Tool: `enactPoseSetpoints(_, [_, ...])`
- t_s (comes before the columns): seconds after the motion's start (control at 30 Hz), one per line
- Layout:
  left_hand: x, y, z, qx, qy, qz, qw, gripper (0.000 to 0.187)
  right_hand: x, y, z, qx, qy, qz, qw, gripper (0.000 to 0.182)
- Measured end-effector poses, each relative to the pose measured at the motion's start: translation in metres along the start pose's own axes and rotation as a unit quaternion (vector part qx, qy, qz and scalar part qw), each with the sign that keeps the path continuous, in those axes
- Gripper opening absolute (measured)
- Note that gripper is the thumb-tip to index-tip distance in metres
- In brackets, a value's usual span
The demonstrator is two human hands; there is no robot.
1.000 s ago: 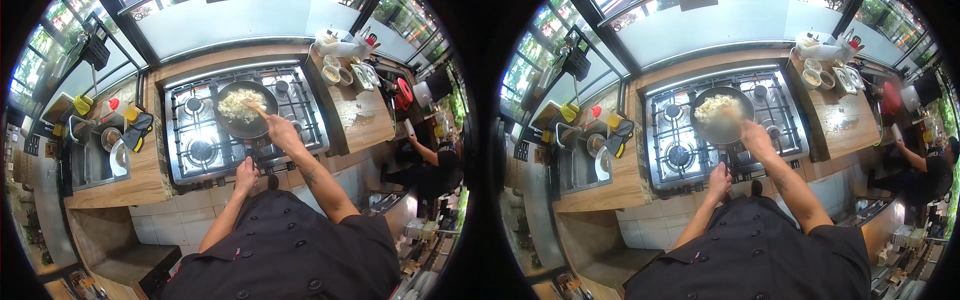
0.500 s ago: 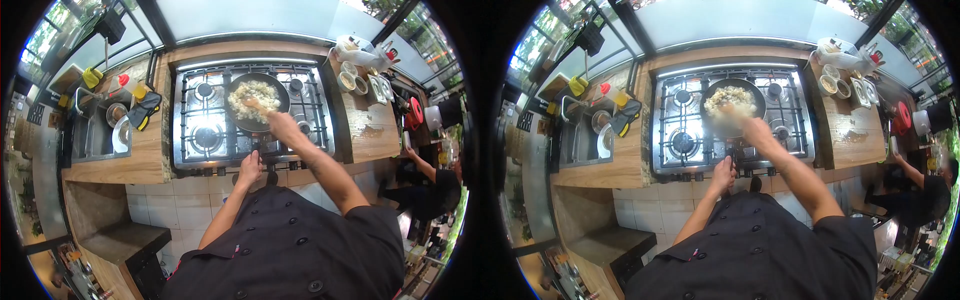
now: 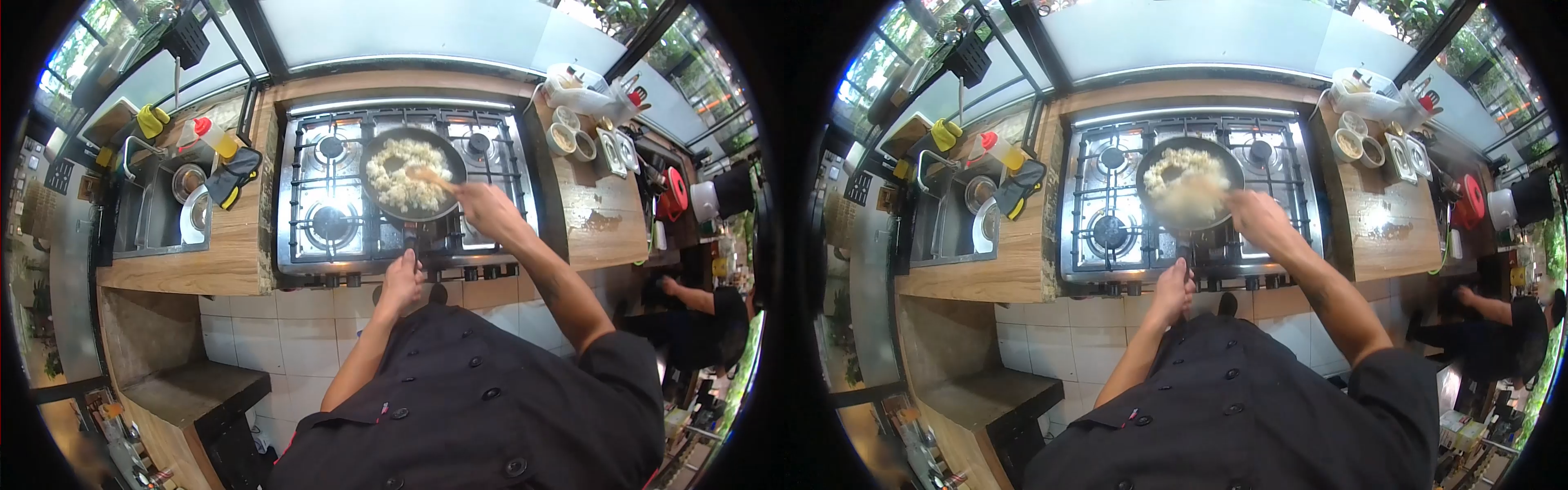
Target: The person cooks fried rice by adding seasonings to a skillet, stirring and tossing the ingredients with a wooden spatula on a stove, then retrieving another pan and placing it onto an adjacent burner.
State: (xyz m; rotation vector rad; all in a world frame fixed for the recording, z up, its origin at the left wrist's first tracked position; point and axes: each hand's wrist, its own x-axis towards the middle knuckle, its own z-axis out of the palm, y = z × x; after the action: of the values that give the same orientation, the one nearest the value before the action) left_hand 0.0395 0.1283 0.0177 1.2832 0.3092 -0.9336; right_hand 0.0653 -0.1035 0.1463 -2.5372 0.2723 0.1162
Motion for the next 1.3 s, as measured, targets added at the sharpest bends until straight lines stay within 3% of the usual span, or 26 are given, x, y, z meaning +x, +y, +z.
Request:
enactPoseSetpoints(0.07, [-0.046, 0.035, 0.021, -0.029, -0.002, -0.046, 0.999, 0.043, -0.029, -0.004, -0.016, 0.035, 0.031, -0.020, 0.999, 0.026])
enactPoseSetpoints(0.1, [-0.051, 0.045, 0.025, -0.032, -0.019, -0.028, 0.999, 0.042, -0.035, -0.007, -0.023, 0.072, 0.056, -0.036, 0.995, 0.027])
enactPoseSetpoints(0.13, [-0.040, 0.055, 0.025, -0.035, -0.015, -0.023, 0.999, 0.042, -0.034, -0.016, -0.033, 0.072, 0.055, -0.043, 0.995, 0.027])
enactPoseSetpoints(0.2, [-0.016, 0.072, 0.025, -0.057, -0.060, 0.009, 0.997, 0.043, -0.042, -0.030, -0.045, 0.115, 0.065, 0.053, 0.990, 0.027])
enactPoseSetpoints(0.23, [-0.006, 0.078, 0.032, -0.092, -0.059, 0.009, 0.994, 0.042, -0.043, -0.026, -0.047, 0.111, 0.079, 0.026, 0.990, 0.028])
enactPoseSetpoints(0.33, [-0.024, 0.051, 0.029, -0.004, -0.034, 0.085, 0.996, 0.042, -0.059, -0.020, -0.053, 0.127, 0.138, 0.000, 0.982, 0.029])
enactPoseSetpoints(0.43, [-0.053, 0.043, 0.018, -0.024, -0.058, 0.035, 0.997, 0.041, -0.067, -0.013, -0.065, 0.136, 0.136, 0.033, 0.981, 0.030])
enactPoseSetpoints(0.63, [0.002, 0.013, 0.012, -0.021, -0.044, 0.017, 0.999, 0.040, 0.010, 0.024, 0.039, 0.091, 0.169, 0.007, 0.981, 0.028])
enactPoseSetpoints(0.67, [0.006, 0.011, 0.012, -0.019, -0.044, 0.014, 0.999, 0.040, 0.019, 0.015, 0.046, 0.056, 0.097, 0.036, 0.993, 0.028])
enactPoseSetpoints(0.73, [0.010, 0.002, 0.008, 0.001, -0.033, 0.024, 0.999, 0.040, 0.029, 0.031, 0.080, -0.014, 0.075, 0.007, 0.997, 0.028])
enactPoseSetpoints(0.8, [0.020, -0.007, -0.001, -0.002, -0.026, 0.023, 0.999, 0.040, 0.029, 0.037, 0.071, -0.024, 0.027, 0.032, 0.999, 0.029])
enactPoseSetpoints(0.83, [0.021, -0.007, -0.006, 0.012, -0.031, 0.023, 0.999, 0.041, 0.028, 0.039, 0.055, -0.028, 0.027, -0.003, 0.999, 0.027])
enactPoseSetpoints(0.93, [0.022, -0.014, -0.012, 0.018, -0.032, 0.006, 0.999, 0.042, 0.030, 0.014, 0.015, -0.008, 0.023, 0.010, 1.000, 0.026])
enactPoseSetpoints(0.97, [0.026, -0.015, -0.012, 0.012, -0.035, 0.004, 0.999, 0.042, 0.041, 0.019, 0.025, 0.006, 0.076, -0.021, 0.997, 0.025])
enactPoseSetpoints(1.07, [0.029, -0.020, -0.007, 0.002, -0.044, 0.002, 0.999, 0.042, 0.073, 0.053, 0.092, 0.054, 0.110, -0.083, 0.989, 0.027])
enactPoseSetpoints(1.1, [0.029, -0.019, -0.008, -0.003, -0.043, 0.005, 0.999, 0.042, 0.072, 0.044, 0.096, -0.047, 0.059, -0.043, 0.996, 0.027])
enactPoseSetpoints(1.23, [0.030, -0.018, -0.012, -0.005, -0.037, 0.009, 0.999, 0.042, 0.061, 0.033, 0.054, -0.080, 0.000, -0.075, 0.994, 0.029])
enactPoseSetpoints(1.3, [0.030, -0.016, -0.012, -0.004, -0.036, 0.008, 0.999, 0.041, 0.062, 0.014, 0.055, -0.025, 0.038, -0.085, 0.995, 0.029])
